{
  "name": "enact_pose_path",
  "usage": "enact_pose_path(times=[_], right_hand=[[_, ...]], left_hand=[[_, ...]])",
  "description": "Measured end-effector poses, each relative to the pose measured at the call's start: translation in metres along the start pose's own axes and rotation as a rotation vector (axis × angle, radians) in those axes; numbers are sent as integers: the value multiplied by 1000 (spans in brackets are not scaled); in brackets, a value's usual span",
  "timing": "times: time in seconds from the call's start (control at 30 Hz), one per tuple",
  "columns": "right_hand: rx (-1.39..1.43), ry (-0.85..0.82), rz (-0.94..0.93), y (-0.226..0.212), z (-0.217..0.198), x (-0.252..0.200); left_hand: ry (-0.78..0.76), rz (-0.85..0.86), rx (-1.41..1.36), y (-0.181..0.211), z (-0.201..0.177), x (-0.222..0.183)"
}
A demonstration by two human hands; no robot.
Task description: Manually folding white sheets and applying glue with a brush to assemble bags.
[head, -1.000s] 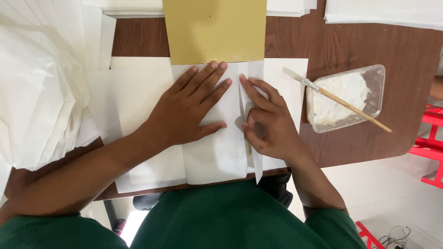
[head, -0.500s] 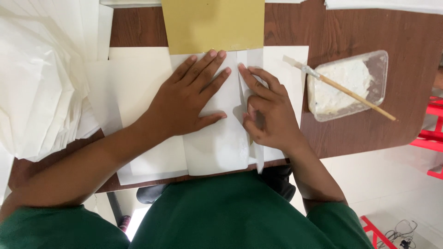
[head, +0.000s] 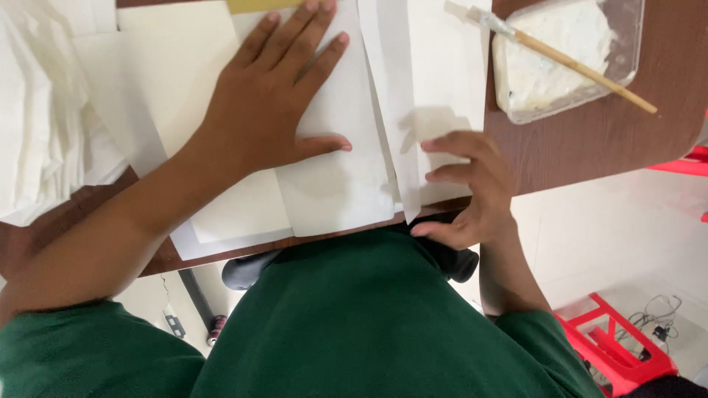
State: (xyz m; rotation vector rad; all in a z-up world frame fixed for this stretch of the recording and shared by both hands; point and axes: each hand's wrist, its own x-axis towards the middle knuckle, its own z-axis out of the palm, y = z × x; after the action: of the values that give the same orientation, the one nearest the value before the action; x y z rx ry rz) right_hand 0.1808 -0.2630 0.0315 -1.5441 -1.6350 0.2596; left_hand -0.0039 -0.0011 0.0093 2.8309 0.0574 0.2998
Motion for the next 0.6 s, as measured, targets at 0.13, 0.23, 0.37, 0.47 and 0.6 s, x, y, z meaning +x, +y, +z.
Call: enact_pose_path(times=[0.13, 0.23, 0.37, 0.47, 0.6], right_hand=[[-188, -15, -31, -4, 12, -31], [-277, 30, -28, -1, 27, -49], [-266, 178, -121, 0, 39, -51], [-243, 203, -161, 0, 40, -48], [-248, 217, -168, -1, 42, -40]], left_hand=[[-45, -28, -11, 11, 1, 0], [-83, -93, -87, 19, 0, 4], [-113, -156, -47, 27, -1, 7], [-148, -204, -81, 29, -2, 11], [-149, -230, -96, 31, -2, 13]])
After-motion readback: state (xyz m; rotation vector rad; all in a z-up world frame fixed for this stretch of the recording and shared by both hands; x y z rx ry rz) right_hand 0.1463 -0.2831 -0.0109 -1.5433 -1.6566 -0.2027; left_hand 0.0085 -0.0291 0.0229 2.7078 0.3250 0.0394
